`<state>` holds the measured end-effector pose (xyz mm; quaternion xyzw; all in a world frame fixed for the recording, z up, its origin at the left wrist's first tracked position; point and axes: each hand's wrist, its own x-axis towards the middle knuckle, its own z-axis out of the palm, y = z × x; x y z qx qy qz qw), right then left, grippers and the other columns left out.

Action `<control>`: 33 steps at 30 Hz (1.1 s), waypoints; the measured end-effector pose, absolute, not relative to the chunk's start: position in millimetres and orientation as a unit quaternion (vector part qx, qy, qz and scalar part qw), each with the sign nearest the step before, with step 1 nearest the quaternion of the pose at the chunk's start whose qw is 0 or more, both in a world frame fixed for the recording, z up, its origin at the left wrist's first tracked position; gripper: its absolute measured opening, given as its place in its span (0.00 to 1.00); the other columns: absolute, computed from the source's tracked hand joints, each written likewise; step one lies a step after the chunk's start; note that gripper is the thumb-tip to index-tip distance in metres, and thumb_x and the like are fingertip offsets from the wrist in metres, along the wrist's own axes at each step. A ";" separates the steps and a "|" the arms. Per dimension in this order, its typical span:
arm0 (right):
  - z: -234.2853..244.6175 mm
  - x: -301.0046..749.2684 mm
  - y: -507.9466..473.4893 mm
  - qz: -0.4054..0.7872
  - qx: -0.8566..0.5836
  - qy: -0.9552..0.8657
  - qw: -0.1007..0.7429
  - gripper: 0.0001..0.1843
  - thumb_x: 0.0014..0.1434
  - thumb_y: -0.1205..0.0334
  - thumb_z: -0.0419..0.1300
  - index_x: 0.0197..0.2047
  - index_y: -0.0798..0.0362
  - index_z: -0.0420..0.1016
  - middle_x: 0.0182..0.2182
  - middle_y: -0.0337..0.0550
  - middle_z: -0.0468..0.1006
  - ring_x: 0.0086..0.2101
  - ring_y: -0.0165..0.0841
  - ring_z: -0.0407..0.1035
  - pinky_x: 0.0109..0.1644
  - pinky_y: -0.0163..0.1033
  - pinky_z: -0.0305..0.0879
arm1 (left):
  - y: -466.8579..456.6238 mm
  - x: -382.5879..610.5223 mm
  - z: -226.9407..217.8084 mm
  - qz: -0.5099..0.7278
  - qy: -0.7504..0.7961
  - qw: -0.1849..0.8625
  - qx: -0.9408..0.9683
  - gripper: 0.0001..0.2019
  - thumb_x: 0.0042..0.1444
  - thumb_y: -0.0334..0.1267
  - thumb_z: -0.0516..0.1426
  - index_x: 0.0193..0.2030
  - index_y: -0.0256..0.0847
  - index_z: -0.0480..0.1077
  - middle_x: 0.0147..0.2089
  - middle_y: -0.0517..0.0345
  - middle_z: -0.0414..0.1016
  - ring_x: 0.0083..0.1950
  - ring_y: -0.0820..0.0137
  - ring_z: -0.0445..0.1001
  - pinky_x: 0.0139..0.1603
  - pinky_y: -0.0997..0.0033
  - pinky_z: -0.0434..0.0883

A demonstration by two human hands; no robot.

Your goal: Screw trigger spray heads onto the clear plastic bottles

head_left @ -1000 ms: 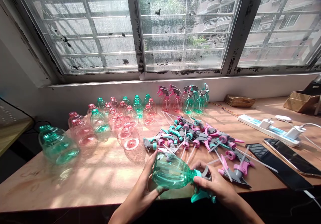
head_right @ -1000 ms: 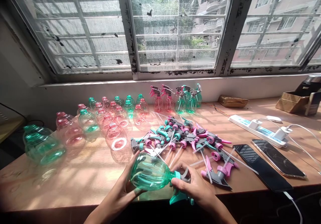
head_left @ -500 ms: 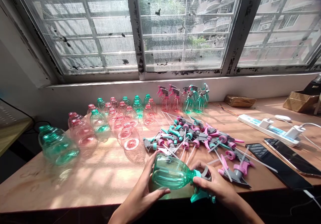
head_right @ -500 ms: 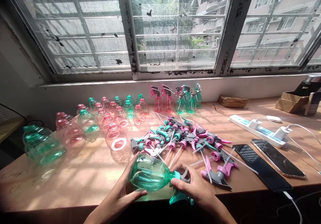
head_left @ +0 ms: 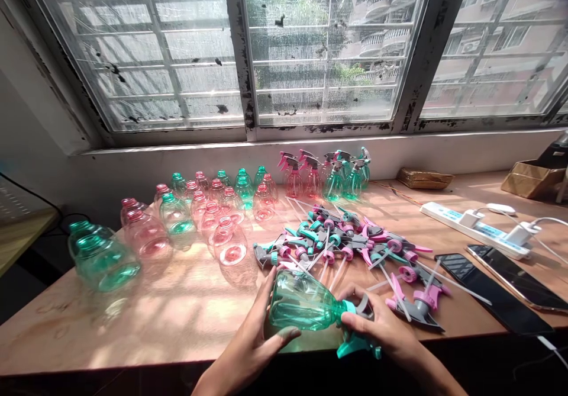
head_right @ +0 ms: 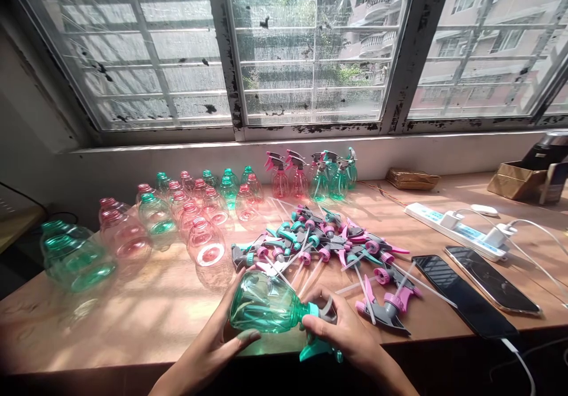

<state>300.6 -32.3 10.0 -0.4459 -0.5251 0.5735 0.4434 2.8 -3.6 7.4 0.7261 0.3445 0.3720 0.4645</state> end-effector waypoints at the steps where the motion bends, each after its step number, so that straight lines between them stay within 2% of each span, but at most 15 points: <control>1: 9.7 300.7 -32.5 0.571 -0.450 -0.525 0.444 0.27 0.54 0.37 0.75 0.41 0.52 0.79 0.31 0.39 0.79 0.33 0.37 0.72 0.38 0.39 0.67 | -2.9 3.3 7.6 0.370 0.348 0.451 0.734 0.47 0.67 0.40 0.66 0.84 0.59 0.41 0.87 0.58 0.39 0.86 0.47 0.36 0.83 0.39 0.35; 4: 9.1 300.8 -32.8 0.569 -0.456 -0.520 0.445 0.28 0.53 0.37 0.76 0.42 0.52 0.79 0.31 0.38 0.79 0.32 0.38 0.72 0.38 0.39 0.67 | -0.2 5.5 8.0 0.372 0.351 0.426 0.746 0.45 0.69 0.39 0.64 0.83 0.62 0.43 0.86 0.59 0.41 0.85 0.48 0.38 0.84 0.41 0.38; 8: 8.8 301.0 -32.7 0.575 -0.452 -0.519 0.443 0.28 0.54 0.36 0.76 0.43 0.52 0.79 0.30 0.38 0.79 0.32 0.37 0.73 0.37 0.38 0.66 | 0.7 7.5 7.3 0.385 0.332 0.450 0.734 0.44 0.69 0.38 0.63 0.83 0.61 0.44 0.86 0.57 0.42 0.85 0.48 0.40 0.83 0.42 0.44; 14: 8.8 300.7 -32.2 0.583 -0.442 -0.517 0.444 0.28 0.54 0.37 0.76 0.42 0.52 0.78 0.30 0.37 0.79 0.31 0.36 0.73 0.37 0.37 0.67 | -3.8 4.5 11.7 0.362 0.344 0.480 0.721 0.53 0.63 0.42 0.69 0.84 0.61 0.38 0.87 0.57 0.39 0.85 0.46 0.35 0.83 0.40 0.36; 17: 9.0 300.9 -32.2 0.585 -0.446 -0.517 0.438 0.28 0.54 0.36 0.75 0.42 0.52 0.78 0.30 0.38 0.79 0.32 0.37 0.73 0.37 0.38 0.67 | -5.7 4.4 14.8 0.366 0.343 0.497 0.709 0.50 0.65 0.45 0.68 0.84 0.58 0.40 0.87 0.56 0.39 0.85 0.44 0.39 0.83 0.41 0.37; 22: 9.2 301.3 -32.4 0.570 -0.459 -0.526 0.434 0.28 0.54 0.36 0.75 0.42 0.52 0.78 0.30 0.38 0.78 0.32 0.38 0.73 0.38 0.40 0.66 | -6.0 5.8 14.4 0.369 0.346 0.488 0.711 0.48 0.66 0.40 0.67 0.83 0.59 0.43 0.87 0.57 0.40 0.85 0.46 0.38 0.84 0.43 0.40; 28: 10.8 300.1 -32.8 0.572 -0.449 -0.520 0.448 0.27 0.54 0.37 0.76 0.41 0.51 0.78 0.30 0.38 0.79 0.32 0.37 0.73 0.37 0.39 0.66 | -2.0 4.6 6.6 0.381 0.332 0.480 0.717 0.45 0.68 0.42 0.66 0.83 0.60 0.44 0.86 0.56 0.42 0.85 0.45 0.43 0.82 0.43 0.52; 33: 9.1 300.3 -32.8 0.575 -0.445 -0.521 0.448 0.27 0.54 0.38 0.76 0.41 0.52 0.78 0.30 0.38 0.79 0.32 0.37 0.73 0.37 0.38 0.67 | -0.7 5.8 6.1 0.389 0.313 0.485 0.718 0.44 0.70 0.42 0.63 0.83 0.61 0.42 0.86 0.57 0.42 0.85 0.46 0.39 0.83 0.42 0.49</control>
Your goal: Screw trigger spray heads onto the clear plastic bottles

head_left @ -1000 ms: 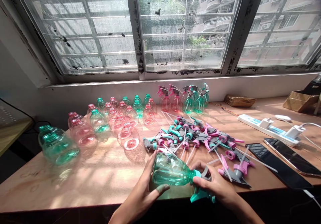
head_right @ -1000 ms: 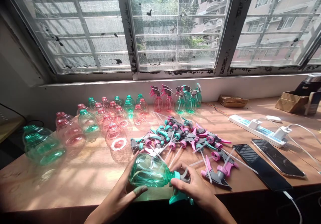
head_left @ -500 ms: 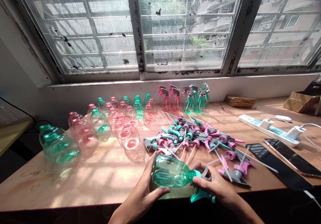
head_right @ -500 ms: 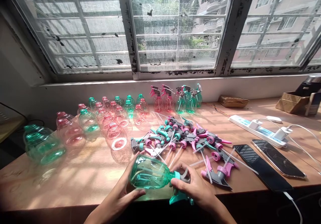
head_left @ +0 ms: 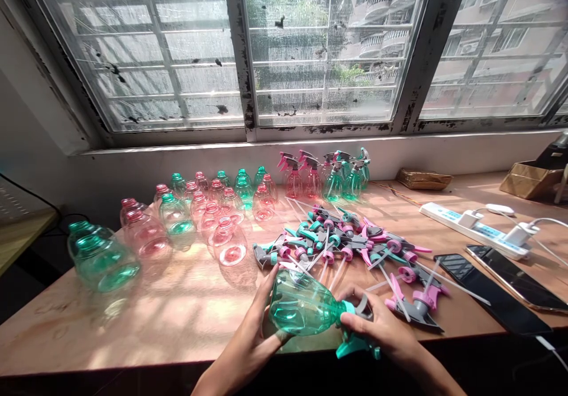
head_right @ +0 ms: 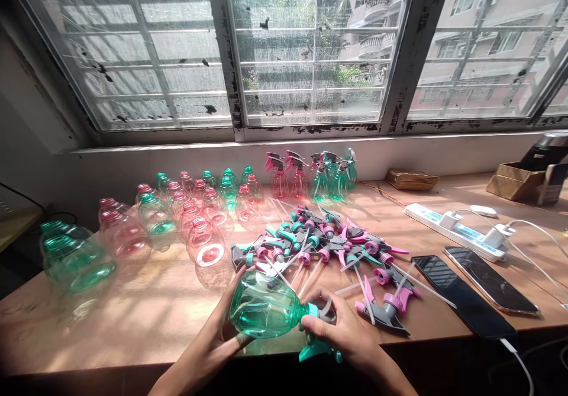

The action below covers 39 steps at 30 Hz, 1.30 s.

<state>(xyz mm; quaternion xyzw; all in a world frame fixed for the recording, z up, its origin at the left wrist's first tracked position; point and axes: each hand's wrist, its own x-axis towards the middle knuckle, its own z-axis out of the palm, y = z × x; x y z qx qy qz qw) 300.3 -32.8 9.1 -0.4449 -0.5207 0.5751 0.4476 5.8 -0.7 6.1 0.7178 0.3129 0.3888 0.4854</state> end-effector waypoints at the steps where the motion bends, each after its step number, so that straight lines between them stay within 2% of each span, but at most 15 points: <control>1: 8.5 300.6 -32.7 0.573 -0.445 -0.523 0.446 0.27 0.55 0.38 0.76 0.41 0.52 0.78 0.30 0.39 0.80 0.33 0.38 0.74 0.38 0.39 0.68 | -0.3 6.1 5.6 0.390 0.310 0.483 0.720 0.43 0.70 0.42 0.63 0.83 0.61 0.42 0.86 0.57 0.42 0.85 0.47 0.38 0.83 0.42 0.46; 3: 7.4 301.0 -32.5 0.571 -0.444 -0.526 0.446 0.27 0.55 0.37 0.75 0.42 0.52 0.78 0.30 0.39 0.80 0.33 0.38 0.74 0.38 0.39 0.68 | 0.6 6.5 4.5 0.392 0.307 0.477 0.724 0.43 0.71 0.42 0.62 0.83 0.60 0.42 0.86 0.57 0.42 0.85 0.47 0.37 0.83 0.42 0.44; 6: 7.0 301.2 -32.4 0.563 -0.449 -0.530 0.447 0.28 0.55 0.36 0.75 0.42 0.52 0.79 0.30 0.39 0.79 0.33 0.38 0.74 0.37 0.39 0.68 | 0.0 6.6 5.2 0.396 0.303 0.484 0.719 0.43 0.71 0.42 0.62 0.84 0.59 0.42 0.86 0.55 0.44 0.85 0.47 0.39 0.83 0.42 0.46; 10: 9.0 300.3 -32.4 0.560 -0.453 -0.531 0.446 0.29 0.54 0.35 0.75 0.42 0.52 0.79 0.31 0.40 0.79 0.33 0.40 0.75 0.38 0.41 0.70 | -6.2 5.9 14.8 0.368 0.326 0.471 0.732 0.53 0.64 0.38 0.69 0.83 0.63 0.37 0.86 0.59 0.41 0.85 0.48 0.38 0.83 0.41 0.38; 13: 10.6 299.5 -32.4 0.567 -0.443 -0.531 0.447 0.28 0.54 0.36 0.75 0.41 0.52 0.79 0.32 0.40 0.80 0.33 0.39 0.75 0.39 0.41 0.71 | -10.7 6.1 22.9 0.366 0.335 0.475 0.727 0.55 0.64 0.38 0.69 0.83 0.63 0.34 0.87 0.59 0.39 0.85 0.48 0.39 0.83 0.41 0.38; 16: 10.8 299.1 -32.6 0.577 -0.441 -0.524 0.444 0.27 0.54 0.37 0.76 0.42 0.51 0.79 0.32 0.39 0.80 0.33 0.39 0.76 0.39 0.41 0.71 | -11.0 6.8 25.1 0.368 0.336 0.478 0.723 0.54 0.65 0.41 0.68 0.83 0.62 0.34 0.86 0.58 0.40 0.85 0.49 0.39 0.83 0.42 0.38; 20: 9.6 298.7 -33.1 0.592 -0.441 -0.511 0.441 0.28 0.54 0.37 0.76 0.43 0.51 0.77 0.30 0.39 0.81 0.32 0.39 0.77 0.38 0.42 0.72 | -7.5 6.3 21.0 0.370 0.331 0.493 0.715 0.50 0.66 0.51 0.66 0.84 0.59 0.39 0.86 0.56 0.43 0.85 0.47 0.40 0.83 0.42 0.39; 24: 9.3 298.2 -33.1 0.599 -0.434 -0.504 0.447 0.28 0.54 0.38 0.76 0.42 0.52 0.77 0.31 0.39 0.82 0.31 0.39 0.78 0.38 0.41 0.71 | -6.1 5.2 19.3 0.376 0.330 0.506 0.703 0.46 0.69 0.56 0.62 0.84 0.56 0.40 0.87 0.55 0.40 0.85 0.47 0.38 0.84 0.44 0.40; 29: 9.4 297.9 -33.0 0.601 -0.428 -0.497 0.456 0.26 0.54 0.40 0.77 0.42 0.52 0.78 0.30 0.39 0.82 0.31 0.37 0.77 0.37 0.39 0.71 | -7.4 6.3 23.0 0.359 0.355 0.467 0.726 0.47 0.66 0.49 0.67 0.83 0.58 0.44 0.87 0.58 0.40 0.86 0.47 0.35 0.84 0.43 0.35; 34: 9.6 297.8 -33.3 0.601 -0.436 -0.497 0.450 0.28 0.53 0.38 0.77 0.41 0.51 0.78 0.30 0.39 0.83 0.32 0.39 0.78 0.38 0.41 0.72 | -5.2 7.5 17.4 0.374 0.353 0.462 0.723 0.48 0.67 0.42 0.67 0.83 0.61 0.41 0.86 0.58 0.42 0.85 0.47 0.39 0.84 0.41 0.40; 39: 11.8 297.7 -33.7 0.590 -0.447 -0.504 0.445 0.28 0.52 0.36 0.77 0.41 0.51 0.77 0.30 0.39 0.82 0.31 0.39 0.78 0.38 0.41 0.72 | -2.4 4.4 8.5 0.368 0.339 0.467 0.729 0.53 0.65 0.44 0.68 0.83 0.62 0.36 0.86 0.59 0.41 0.85 0.47 0.39 0.83 0.42 0.40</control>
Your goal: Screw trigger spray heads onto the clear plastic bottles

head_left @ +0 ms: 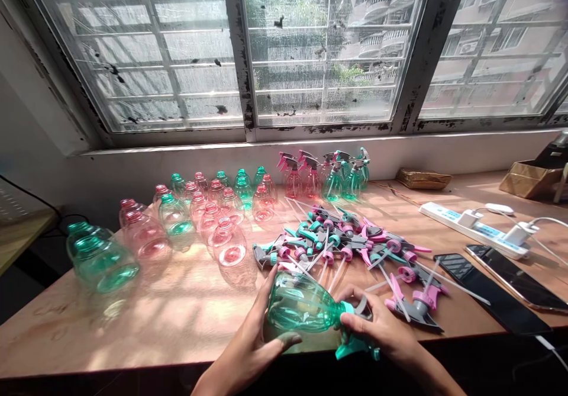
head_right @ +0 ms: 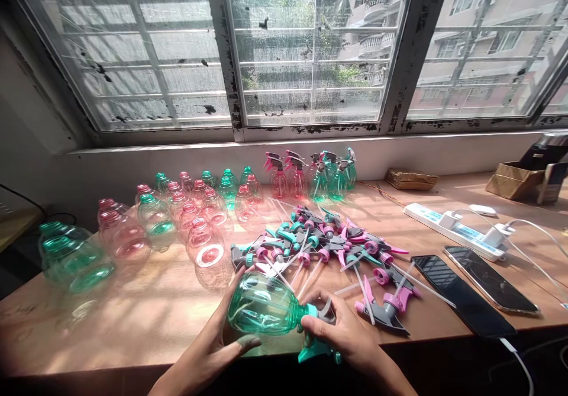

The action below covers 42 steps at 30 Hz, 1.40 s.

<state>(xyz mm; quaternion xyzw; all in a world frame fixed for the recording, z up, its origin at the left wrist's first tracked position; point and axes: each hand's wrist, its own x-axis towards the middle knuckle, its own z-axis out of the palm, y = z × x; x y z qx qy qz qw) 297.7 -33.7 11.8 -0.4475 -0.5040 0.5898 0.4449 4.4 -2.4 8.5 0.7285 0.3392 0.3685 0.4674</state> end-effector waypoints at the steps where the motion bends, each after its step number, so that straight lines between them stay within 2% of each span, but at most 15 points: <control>1: 12.1 297.8 -33.7 0.586 -0.450 -0.506 0.446 0.28 0.52 0.36 0.77 0.41 0.51 0.78 0.31 0.39 0.82 0.32 0.39 0.78 0.37 0.41 0.72 | -2.7 3.6 8.2 0.366 0.338 0.467 0.730 0.52 0.65 0.45 0.68 0.83 0.62 0.37 0.87 0.60 0.40 0.85 0.46 0.38 0.83 0.42 0.39; 6: 10.5 298.3 -33.2 0.580 -0.448 -0.510 0.451 0.28 0.53 0.37 0.76 0.42 0.52 0.78 0.32 0.40 0.82 0.32 0.40 0.77 0.38 0.40 0.70 | -5.1 1.7 11.4 0.348 0.359 0.458 0.735 0.47 0.67 0.44 0.67 0.83 0.62 0.42 0.87 0.61 0.38 0.86 0.49 0.33 0.83 0.44 0.34; 11: 7.4 299.0 -32.5 0.585 -0.440 -0.508 0.454 0.28 0.54 0.38 0.77 0.42 0.53 0.79 0.31 0.40 0.82 0.32 0.39 0.77 0.38 0.40 0.69 | -2.4 2.2 8.9 0.359 0.353 0.451 0.737 0.48 0.65 0.41 0.68 0.83 0.63 0.44 0.87 0.61 0.38 0.86 0.49 0.36 0.84 0.44 0.37; 16: 6.8 299.3 -32.2 0.594 -0.430 -0.506 0.454 0.27 0.54 0.39 0.77 0.43 0.53 0.78 0.31 0.40 0.82 0.32 0.38 0.77 0.38 0.39 0.69 | 2.2 3.3 2.2 0.375 0.328 0.435 0.750 0.44 0.71 0.40 0.63 0.83 0.61 0.41 0.87 0.58 0.40 0.86 0.51 0.38 0.84 0.47 0.41; 22: 8.2 299.0 -32.1 0.594 -0.426 -0.508 0.456 0.26 0.55 0.40 0.77 0.42 0.53 0.79 0.32 0.40 0.82 0.33 0.38 0.76 0.39 0.39 0.69 | -0.7 1.9 3.9 0.353 0.353 0.434 0.750 0.53 0.64 0.45 0.69 0.84 0.61 0.38 0.87 0.58 0.37 0.86 0.47 0.35 0.84 0.44 0.37; 26: 8.2 298.9 -32.2 0.596 -0.420 -0.510 0.457 0.26 0.55 0.40 0.77 0.42 0.53 0.79 0.33 0.40 0.82 0.34 0.38 0.76 0.39 0.39 0.68 | -2.5 2.4 9.8 0.344 0.360 0.433 0.751 0.48 0.67 0.47 0.67 0.83 0.61 0.41 0.87 0.60 0.38 0.86 0.48 0.35 0.84 0.44 0.36; 34: 3.6 302.0 -31.2 0.593 -0.426 -0.524 0.439 0.27 0.57 0.38 0.75 0.44 0.52 0.78 0.34 0.43 0.84 0.34 0.39 0.75 0.40 0.41 0.69 | 0.3 4.0 6.4 0.371 0.337 0.431 0.750 0.42 0.72 0.39 0.61 0.83 0.62 0.42 0.87 0.61 0.39 0.86 0.51 0.39 0.84 0.43 0.40; 39: 6.2 300.7 -31.5 0.584 -0.430 -0.521 0.450 0.27 0.55 0.39 0.76 0.43 0.52 0.79 0.32 0.41 0.82 0.34 0.38 0.75 0.39 0.39 0.68 | -3.0 4.0 9.6 0.363 0.343 0.455 0.737 0.50 0.66 0.37 0.66 0.83 0.64 0.40 0.87 0.63 0.38 0.86 0.49 0.37 0.84 0.43 0.38; 42: 8.2 299.1 -32.3 0.585 -0.426 -0.516 0.457 0.26 0.55 0.39 0.77 0.43 0.53 0.79 0.32 0.40 0.82 0.34 0.38 0.75 0.38 0.38 0.68 | -4.3 3.3 11.1 0.353 0.352 0.456 0.738 0.50 0.65 0.37 0.67 0.83 0.63 0.41 0.87 0.63 0.39 0.86 0.49 0.34 0.84 0.43 0.36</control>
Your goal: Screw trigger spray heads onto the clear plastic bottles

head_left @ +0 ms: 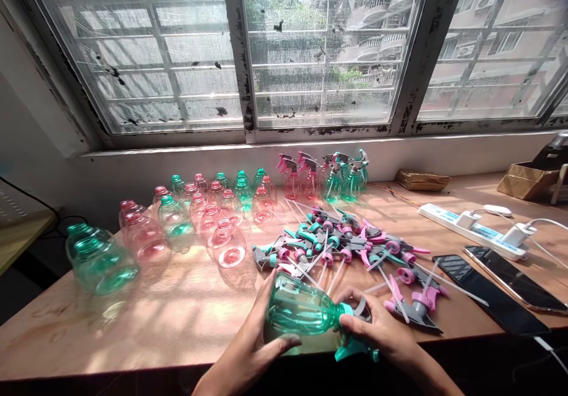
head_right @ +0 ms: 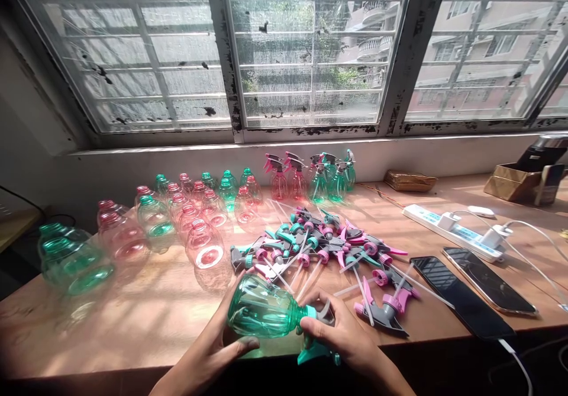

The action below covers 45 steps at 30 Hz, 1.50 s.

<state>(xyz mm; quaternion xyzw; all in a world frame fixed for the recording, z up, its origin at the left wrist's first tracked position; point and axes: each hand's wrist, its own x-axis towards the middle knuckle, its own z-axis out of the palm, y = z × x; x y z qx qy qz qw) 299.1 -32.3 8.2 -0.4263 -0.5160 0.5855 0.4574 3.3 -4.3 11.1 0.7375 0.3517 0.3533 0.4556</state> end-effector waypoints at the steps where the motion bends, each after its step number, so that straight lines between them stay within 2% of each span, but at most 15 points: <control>1: 8.5 298.7 -32.6 0.587 -0.426 -0.513 0.459 0.26 0.55 0.40 0.77 0.43 0.53 0.79 0.32 0.40 0.82 0.34 0.37 0.75 0.38 0.38 0.68 | -4.3 2.9 11.1 0.350 0.355 0.455 0.738 0.50 0.65 0.37 0.67 0.83 0.63 0.41 0.87 0.62 0.39 0.86 0.49 0.34 0.84 0.43 0.36; 7: 6.6 299.4 -32.1 0.585 -0.430 -0.510 0.461 0.27 0.54 0.40 0.77 0.43 0.52 0.79 0.32 0.39 0.81 0.34 0.38 0.75 0.39 0.39 0.68 | -1.3 2.8 9.9 0.348 0.355 0.438 0.749 0.50 0.65 0.37 0.67 0.83 0.64 0.40 0.87 0.63 0.37 0.86 0.50 0.36 0.84 0.44 0.38; 13: 8.0 300.0 -31.9 0.579 -0.441 -0.521 0.445 0.28 0.55 0.38 0.76 0.43 0.52 0.79 0.31 0.39 0.80 0.33 0.39 0.74 0.38 0.40 0.66 | 0.2 6.3 11.6 0.361 0.341 0.412 0.764 0.49 0.67 0.35 0.65 0.83 0.68 0.38 0.87 0.65 0.40 0.86 0.52 0.39 0.84 0.45 0.40; 18: 10.5 298.4 -32.8 0.574 -0.440 -0.519 0.457 0.27 0.54 0.38 0.76 0.42 0.52 0.79 0.32 0.40 0.81 0.34 0.39 0.75 0.38 0.40 0.67 | -2.4 4.1 10.8 0.356 0.351 0.434 0.750 0.53 0.63 0.35 0.68 0.83 0.66 0.38 0.87 0.65 0.37 0.86 0.50 0.36 0.84 0.46 0.37; 21: 10.3 298.1 -33.0 0.578 -0.437 -0.515 0.459 0.27 0.54 0.39 0.77 0.42 0.52 0.79 0.31 0.39 0.81 0.33 0.38 0.75 0.38 0.39 0.68 | -2.8 2.8 10.1 0.353 0.354 0.445 0.744 0.51 0.64 0.37 0.67 0.83 0.67 0.39 0.87 0.65 0.37 0.86 0.50 0.36 0.84 0.46 0.36; 29: 9.1 298.8 -32.3 0.578 -0.443 -0.519 0.448 0.28 0.54 0.38 0.76 0.43 0.52 0.78 0.31 0.39 0.81 0.33 0.39 0.77 0.38 0.40 0.70 | 1.8 4.1 3.9 0.364 0.342 0.410 0.763 0.47 0.68 0.38 0.64 0.83 0.63 0.40 0.87 0.59 0.39 0.85 0.48 0.40 0.84 0.44 0.41; 34: 10.0 298.3 -32.7 0.574 -0.443 -0.518 0.454 0.28 0.54 0.37 0.76 0.42 0.51 0.78 0.31 0.40 0.81 0.33 0.40 0.77 0.38 0.41 0.71 | -0.4 3.1 4.8 0.353 0.353 0.426 0.755 0.52 0.65 0.38 0.66 0.84 0.60 0.37 0.87 0.58 0.36 0.86 0.47 0.34 0.83 0.43 0.38; 40: 10.0 298.2 -33.2 0.580 -0.435 -0.513 0.460 0.26 0.55 0.40 0.77 0.43 0.51 0.78 0.31 0.39 0.81 0.33 0.39 0.77 0.37 0.39 0.71 | -2.7 5.4 11.3 0.359 0.352 0.434 0.748 0.50 0.65 0.37 0.66 0.83 0.60 0.41 0.87 0.61 0.38 0.86 0.48 0.36 0.84 0.44 0.36; 45: 9.5 298.1 -32.8 0.582 -0.427 -0.517 0.460 0.26 0.55 0.40 0.76 0.43 0.51 0.78 0.32 0.39 0.81 0.33 0.39 0.76 0.37 0.40 0.73 | -3.2 5.0 11.7 0.356 0.348 0.445 0.744 0.51 0.65 0.38 0.67 0.83 0.62 0.40 0.87 0.62 0.37 0.86 0.49 0.37 0.84 0.44 0.36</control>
